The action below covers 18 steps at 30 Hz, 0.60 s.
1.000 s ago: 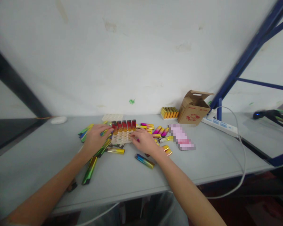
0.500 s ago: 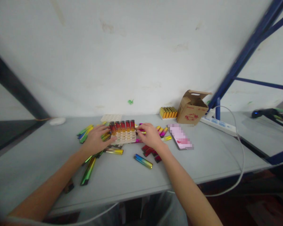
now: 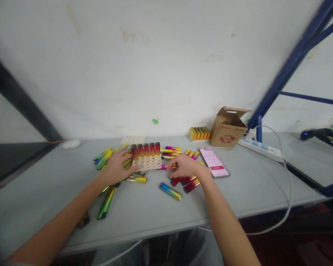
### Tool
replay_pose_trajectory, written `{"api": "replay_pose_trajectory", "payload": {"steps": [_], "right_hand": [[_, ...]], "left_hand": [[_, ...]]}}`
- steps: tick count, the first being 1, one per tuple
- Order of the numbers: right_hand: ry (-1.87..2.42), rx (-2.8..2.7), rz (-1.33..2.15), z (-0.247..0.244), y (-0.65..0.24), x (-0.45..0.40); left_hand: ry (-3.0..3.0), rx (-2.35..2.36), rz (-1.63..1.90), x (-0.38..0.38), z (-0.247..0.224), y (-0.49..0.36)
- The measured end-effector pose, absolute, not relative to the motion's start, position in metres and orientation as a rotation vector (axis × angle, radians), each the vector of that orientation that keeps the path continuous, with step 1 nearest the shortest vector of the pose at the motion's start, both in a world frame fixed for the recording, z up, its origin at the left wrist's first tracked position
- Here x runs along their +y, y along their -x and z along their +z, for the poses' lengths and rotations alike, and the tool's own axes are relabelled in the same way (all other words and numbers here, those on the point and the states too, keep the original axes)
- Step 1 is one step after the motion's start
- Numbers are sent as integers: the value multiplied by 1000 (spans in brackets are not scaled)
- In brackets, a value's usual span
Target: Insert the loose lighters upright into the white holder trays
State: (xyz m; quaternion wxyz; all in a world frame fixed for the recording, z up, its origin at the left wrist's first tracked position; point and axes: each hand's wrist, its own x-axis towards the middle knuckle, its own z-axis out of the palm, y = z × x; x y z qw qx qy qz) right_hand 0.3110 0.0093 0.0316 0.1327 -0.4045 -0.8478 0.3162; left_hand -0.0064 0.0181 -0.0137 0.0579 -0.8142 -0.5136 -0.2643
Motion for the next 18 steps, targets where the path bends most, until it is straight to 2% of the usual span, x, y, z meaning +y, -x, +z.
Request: {"api": "replay_pose_trajectory", "payload": {"steps": [18], "right_hand": [[1072, -2376, 967, 35, -302, 5]], "left_hand": [[2470, -1551, -779, 17, -12, 8]]}}
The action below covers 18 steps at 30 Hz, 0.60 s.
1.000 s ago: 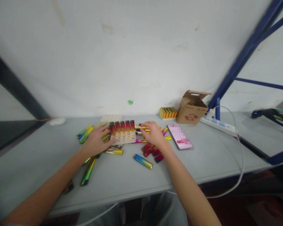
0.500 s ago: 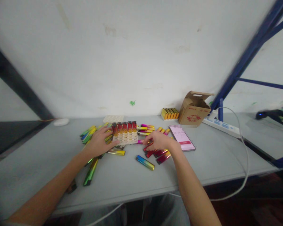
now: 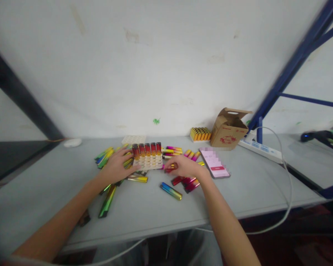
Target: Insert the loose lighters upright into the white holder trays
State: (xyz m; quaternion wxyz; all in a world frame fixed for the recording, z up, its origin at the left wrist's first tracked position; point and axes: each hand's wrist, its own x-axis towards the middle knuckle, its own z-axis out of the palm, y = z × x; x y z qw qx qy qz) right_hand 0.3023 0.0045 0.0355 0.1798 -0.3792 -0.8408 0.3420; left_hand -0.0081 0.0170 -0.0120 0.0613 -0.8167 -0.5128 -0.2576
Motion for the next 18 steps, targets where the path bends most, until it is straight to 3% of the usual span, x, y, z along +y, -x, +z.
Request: {"api": "replay_pose_trajectory", "payload": {"steps": [4, 12, 18], "right_hand": [[936, -2164, 990, 40, -300, 5], [651, -1289, 1485, 29, -271, 3], [704, -953, 1605, 26, -253, 1]], "left_hand": [[2449, -1581, -848, 18, -11, 12], [2432, -1570, -954, 17, -7, 12], [2454, -1547, -927, 17, -7, 13]]}}
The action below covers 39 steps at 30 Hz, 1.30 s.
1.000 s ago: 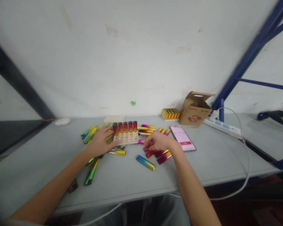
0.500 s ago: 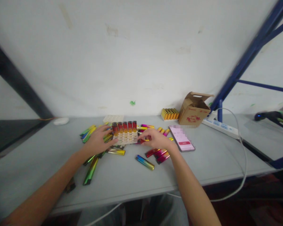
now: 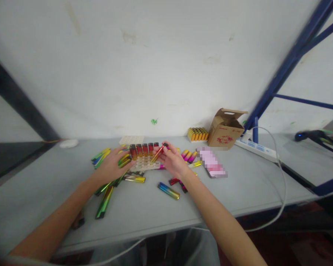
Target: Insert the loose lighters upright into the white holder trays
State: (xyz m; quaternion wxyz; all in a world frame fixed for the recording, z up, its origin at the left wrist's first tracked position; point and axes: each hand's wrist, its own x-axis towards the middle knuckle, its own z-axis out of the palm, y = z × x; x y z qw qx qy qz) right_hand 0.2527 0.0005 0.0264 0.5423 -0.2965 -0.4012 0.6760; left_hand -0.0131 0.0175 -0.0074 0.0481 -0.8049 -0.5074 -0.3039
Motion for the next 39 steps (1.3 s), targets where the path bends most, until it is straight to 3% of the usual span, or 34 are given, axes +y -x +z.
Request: {"api": "replay_pose_trajectory", "payload": {"steps": [12, 23, 39], "right_hand": [[689, -1000, 1735, 18, -254, 3], [655, -1354, 1482, 11, -249, 4], [730, -1317, 1328, 4, -249, 10]], "left_hand": [[2458, -1559, -908, 20, -9, 14], [2456, -1631, -962, 19, -5, 13], [2181, -1352, -1413, 2, 16, -2]]}}
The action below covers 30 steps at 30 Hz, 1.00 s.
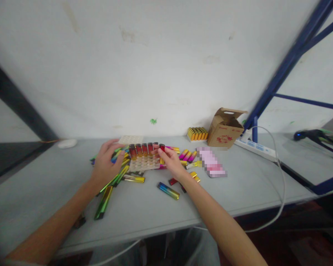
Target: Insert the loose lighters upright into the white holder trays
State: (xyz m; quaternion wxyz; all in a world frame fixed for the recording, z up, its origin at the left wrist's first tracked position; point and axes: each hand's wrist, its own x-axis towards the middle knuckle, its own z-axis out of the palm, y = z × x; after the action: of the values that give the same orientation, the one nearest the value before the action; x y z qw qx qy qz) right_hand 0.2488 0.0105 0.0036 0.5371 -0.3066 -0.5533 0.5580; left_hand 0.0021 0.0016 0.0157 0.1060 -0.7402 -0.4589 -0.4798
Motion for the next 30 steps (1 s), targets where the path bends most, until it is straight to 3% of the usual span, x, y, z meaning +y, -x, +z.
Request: {"api": "replay_pose_trajectory", "payload": {"steps": [8, 13, 30], "right_hand": [[794, -1455, 1025, 7, -252, 10], [750, -1495, 1074, 10, -248, 5], [646, -1726, 1024, 4, -232, -6]], "left_hand": [[2547, -1081, -1338, -10, 17, -10], [2744, -1003, -1234, -16, 14, -19], [3308, -1454, -1334, -21, 19, -38]]}}
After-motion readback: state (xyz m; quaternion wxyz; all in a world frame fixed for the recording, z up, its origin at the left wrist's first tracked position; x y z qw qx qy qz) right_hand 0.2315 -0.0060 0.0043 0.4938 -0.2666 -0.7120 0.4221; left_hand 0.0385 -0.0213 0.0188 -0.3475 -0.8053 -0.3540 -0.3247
